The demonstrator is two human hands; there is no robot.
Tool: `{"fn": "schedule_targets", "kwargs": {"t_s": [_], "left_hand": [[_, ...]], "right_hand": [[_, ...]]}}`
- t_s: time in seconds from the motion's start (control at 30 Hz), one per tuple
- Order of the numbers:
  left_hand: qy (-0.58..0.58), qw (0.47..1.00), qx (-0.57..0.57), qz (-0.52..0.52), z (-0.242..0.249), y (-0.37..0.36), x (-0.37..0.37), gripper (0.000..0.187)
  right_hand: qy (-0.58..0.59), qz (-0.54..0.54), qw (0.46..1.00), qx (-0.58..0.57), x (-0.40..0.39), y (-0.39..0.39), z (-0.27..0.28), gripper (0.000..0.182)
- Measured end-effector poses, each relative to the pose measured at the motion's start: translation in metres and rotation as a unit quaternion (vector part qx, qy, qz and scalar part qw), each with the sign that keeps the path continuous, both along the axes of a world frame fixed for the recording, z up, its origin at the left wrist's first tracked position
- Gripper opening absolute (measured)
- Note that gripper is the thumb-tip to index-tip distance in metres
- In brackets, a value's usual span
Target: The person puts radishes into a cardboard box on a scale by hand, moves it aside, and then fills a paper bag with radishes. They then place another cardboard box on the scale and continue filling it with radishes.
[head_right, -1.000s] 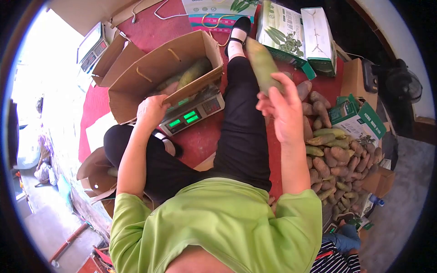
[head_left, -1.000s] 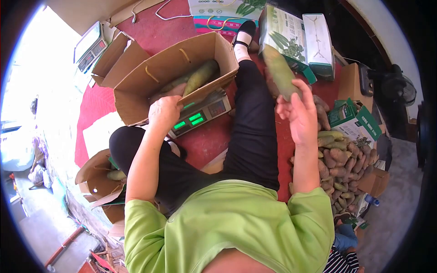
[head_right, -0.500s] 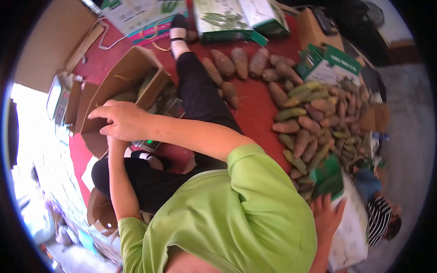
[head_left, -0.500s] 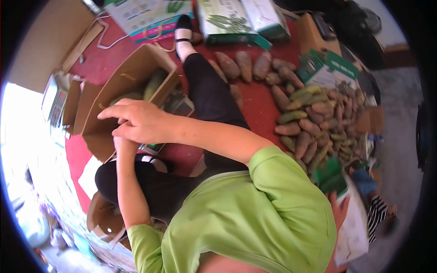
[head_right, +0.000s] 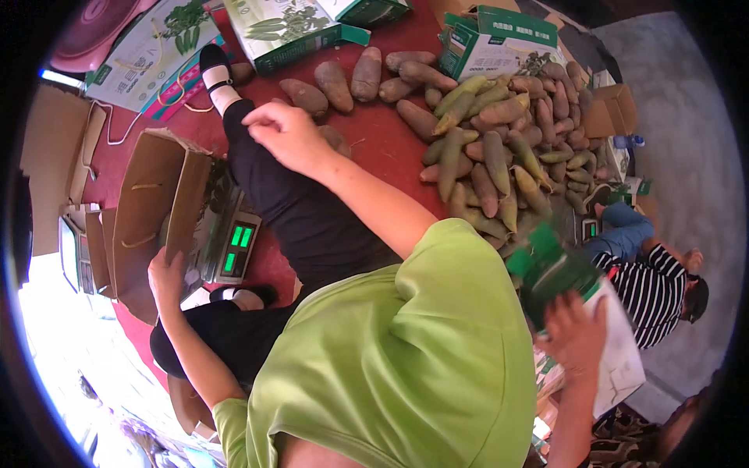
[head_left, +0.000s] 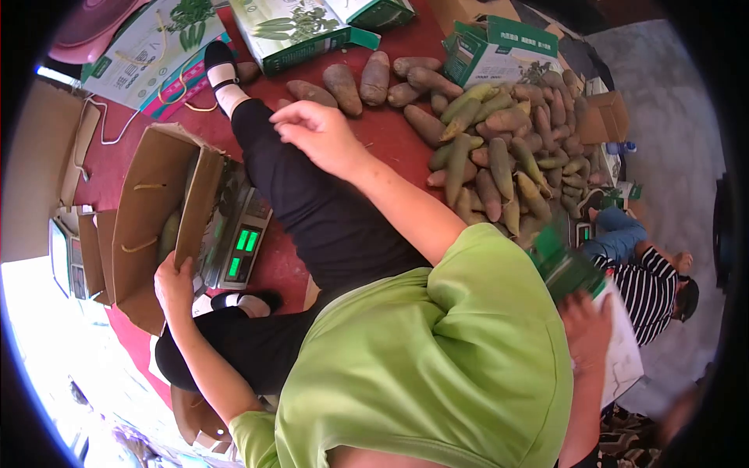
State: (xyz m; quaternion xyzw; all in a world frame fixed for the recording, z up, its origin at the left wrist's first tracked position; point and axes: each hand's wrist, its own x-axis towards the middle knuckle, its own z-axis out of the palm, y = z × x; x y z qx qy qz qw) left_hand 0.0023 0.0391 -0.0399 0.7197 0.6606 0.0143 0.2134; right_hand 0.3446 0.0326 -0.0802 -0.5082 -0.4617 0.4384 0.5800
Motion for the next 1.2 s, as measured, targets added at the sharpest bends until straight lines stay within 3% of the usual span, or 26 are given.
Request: {"fn": "schedule_targets", "kwargs": {"t_s": [0.03, 0.13, 0.2, 0.27, 0.33, 0.4, 0.43, 0.47, 0.53, 0.57, 0.63, 0.77, 0.83, 0.97, 1.07, 1.13, 1.17, 1.2], "left_hand": [[0.001, 1.000, 0.015, 0.004, 0.001, -0.001, 0.003, 0.021], [-0.016, 1.000, -0.002, 0.014, -0.001, 0.000, 0.001, 0.020], [-0.002, 1.000, -0.014, 0.014, 0.000, -0.001, 0.004, 0.020], [-0.021, 1.000, 0.013, 0.006, -0.004, -0.002, -0.002, 0.020], [-0.020, 1.000, 0.008, 0.010, -0.010, 0.000, -0.007, 0.021], [-0.020, 1.000, 0.002, 0.015, -0.010, 0.000, -0.008, 0.021], [-0.019, 1.000, 0.002, 0.013, -0.009, 0.000, -0.007, 0.021], [-0.017, 1.000, 0.002, 0.011, -0.009, 0.001, -0.006, 0.021], [-0.021, 1.000, 0.007, 0.006, -0.012, 0.000, -0.008, 0.021], [-0.028, 0.999, 0.014, 0.003, -0.013, 0.000, -0.010, 0.021], [-0.028, 1.000, 0.009, 0.003, -0.014, 0.000, -0.011, 0.021], [-0.031, 0.999, 0.000, 0.011, -0.012, 0.000, -0.007, 0.022], [-0.034, 0.999, 0.010, 0.005, -0.015, 0.000, -0.010, 0.022], [-0.031, 0.999, 0.019, 0.005, -0.016, -0.001, -0.012, 0.022], [-0.034, 0.999, 0.021, 0.019, -0.012, -0.002, -0.006, 0.021], [-0.028, 0.999, 0.014, 0.021, -0.009, -0.003, -0.003, 0.021], [-0.024, 0.999, 0.008, 0.021, -0.008, -0.002, -0.002, 0.020], [-0.021, 0.999, 0.012, 0.027, -0.008, -0.001, -0.002, 0.020]], "right_hand": [[0.011, -0.015, 0.999, -0.032, 0.015, -0.008, -0.009, 0.020], [-0.122, -0.097, 0.982, -0.102, 0.052, -0.038, -0.045, 0.020], [-0.193, -0.111, 0.954, -0.202, 0.075, -0.063, -0.076, 0.021], [-0.269, -0.123, 0.929, -0.220, 0.101, -0.095, -0.127, 0.023], [-0.267, -0.124, 0.896, -0.332, 0.118, -0.127, -0.139, 0.024], [-0.318, -0.151, 0.884, -0.307, 0.144, -0.169, -0.208, 0.025], [-0.282, -0.150, 0.869, -0.379, 0.151, -0.185, -0.218, 0.023], [-0.280, -0.150, 0.868, -0.380, 0.156, -0.201, -0.230, 0.023], [-0.247, -0.173, 0.810, -0.503, 0.157, -0.223, -0.243, 0.021], [-0.245, -0.172, 0.809, -0.505, 0.153, -0.229, -0.244, 0.021], [-0.105, -0.193, 0.789, -0.573, 0.148, -0.238, -0.243, 0.021], [-0.085, -0.192, 0.782, -0.587, 0.139, -0.246, -0.253, 0.021], [-0.271, -0.156, 0.804, -0.505, 0.141, -0.249, -0.265, 0.022], [-0.263, -0.176, 0.806, -0.500, 0.147, -0.243, -0.280, 0.026], [-0.193, -0.198, 0.803, -0.528, 0.142, -0.224, -0.280, 0.037], [-0.136, -0.205, 0.811, -0.531, 0.133, -0.210, -0.279, 0.055], [-0.136, -0.200, 0.813, -0.529, 0.127, -0.202, -0.271, 0.055], [-0.110, -0.259, 0.810, -0.515, 0.121, -0.196, -0.262, 0.065]]}}
